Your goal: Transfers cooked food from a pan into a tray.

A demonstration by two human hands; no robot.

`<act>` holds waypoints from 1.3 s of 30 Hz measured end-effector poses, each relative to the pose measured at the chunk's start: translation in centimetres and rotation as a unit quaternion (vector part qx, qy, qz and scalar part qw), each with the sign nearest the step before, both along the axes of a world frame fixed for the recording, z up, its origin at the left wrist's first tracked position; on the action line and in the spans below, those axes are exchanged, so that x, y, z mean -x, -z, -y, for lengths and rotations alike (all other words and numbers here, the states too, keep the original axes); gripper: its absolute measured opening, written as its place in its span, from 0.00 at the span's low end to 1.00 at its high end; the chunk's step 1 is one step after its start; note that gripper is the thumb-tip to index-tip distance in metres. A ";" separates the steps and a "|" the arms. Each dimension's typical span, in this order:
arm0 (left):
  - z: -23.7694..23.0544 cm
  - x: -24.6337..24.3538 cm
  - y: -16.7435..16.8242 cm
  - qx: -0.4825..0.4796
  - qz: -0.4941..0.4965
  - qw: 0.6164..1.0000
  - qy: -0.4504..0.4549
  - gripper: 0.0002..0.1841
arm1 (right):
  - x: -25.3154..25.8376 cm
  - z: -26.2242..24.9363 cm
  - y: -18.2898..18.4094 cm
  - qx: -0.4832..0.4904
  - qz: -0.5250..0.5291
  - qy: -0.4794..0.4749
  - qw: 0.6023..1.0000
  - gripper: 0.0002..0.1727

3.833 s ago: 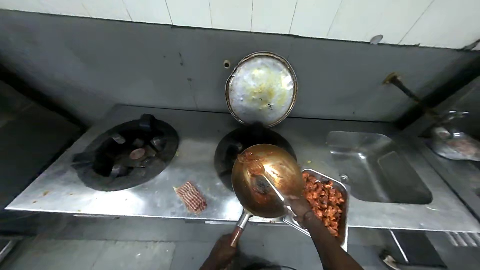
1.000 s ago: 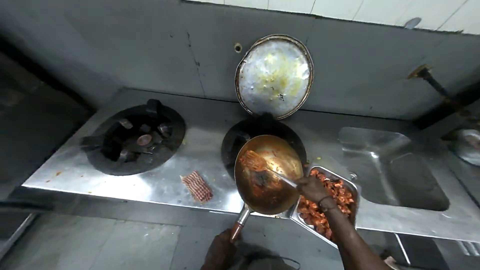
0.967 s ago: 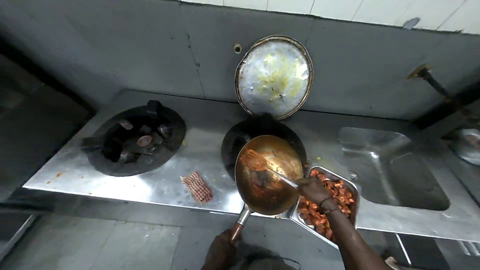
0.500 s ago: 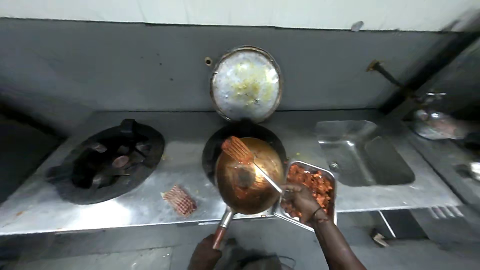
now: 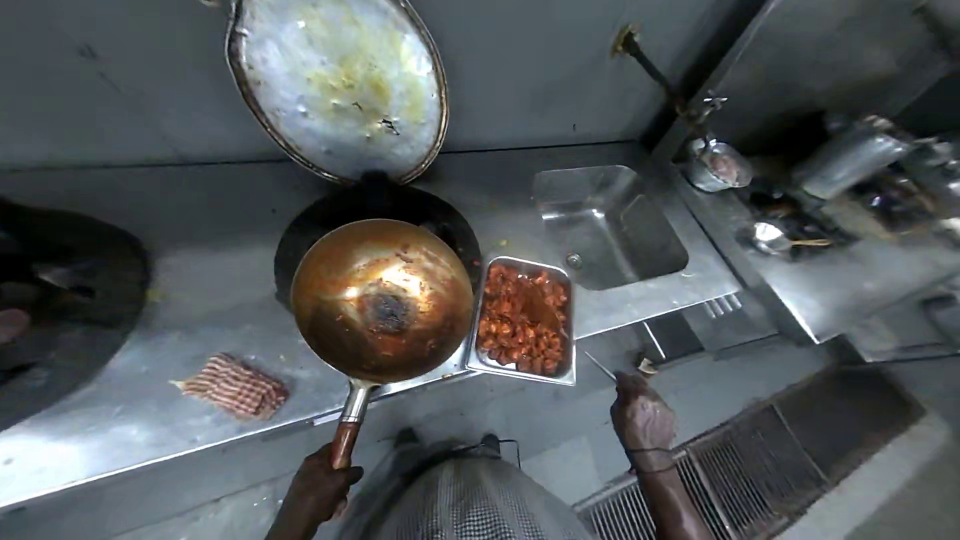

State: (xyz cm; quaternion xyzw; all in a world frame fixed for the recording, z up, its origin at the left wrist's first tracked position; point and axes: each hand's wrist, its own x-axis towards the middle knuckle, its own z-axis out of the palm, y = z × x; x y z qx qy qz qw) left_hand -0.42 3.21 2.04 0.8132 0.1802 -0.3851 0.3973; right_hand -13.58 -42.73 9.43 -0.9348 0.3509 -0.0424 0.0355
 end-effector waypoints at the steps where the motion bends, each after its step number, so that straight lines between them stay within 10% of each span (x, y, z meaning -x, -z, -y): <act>1: -0.1 0.0 0.0 0.003 -0.002 1.000 -0.002 0.23 | 0.2 -0.1 0.5 0.014 -0.010 0.013 1.000 0.16; 9: -0.1 0.0 0.3 0.003 0.001 1.000 0.009 0.29 | -5.0 -0.9 -5.3 -0.106 0.071 -0.060 0.990 0.13; 20: -1.0 -0.2 1.9 0.028 -0.010 0.999 0.021 0.29 | -18.6 -6.5 -15.4 0.044 -0.236 -0.163 0.957 0.10; 30: -1.6 -0.7 1.8 0.023 -0.004 0.998 0.060 0.27 | -26.6 -9.8 -3.7 -0.127 -0.386 -0.340 0.848 0.15; 39: -2.2 -1.4 2.1 0.038 -0.024 0.998 0.055 0.26 | -26.3 -3.9 -11.4 -0.045 -0.348 -0.242 0.905 0.15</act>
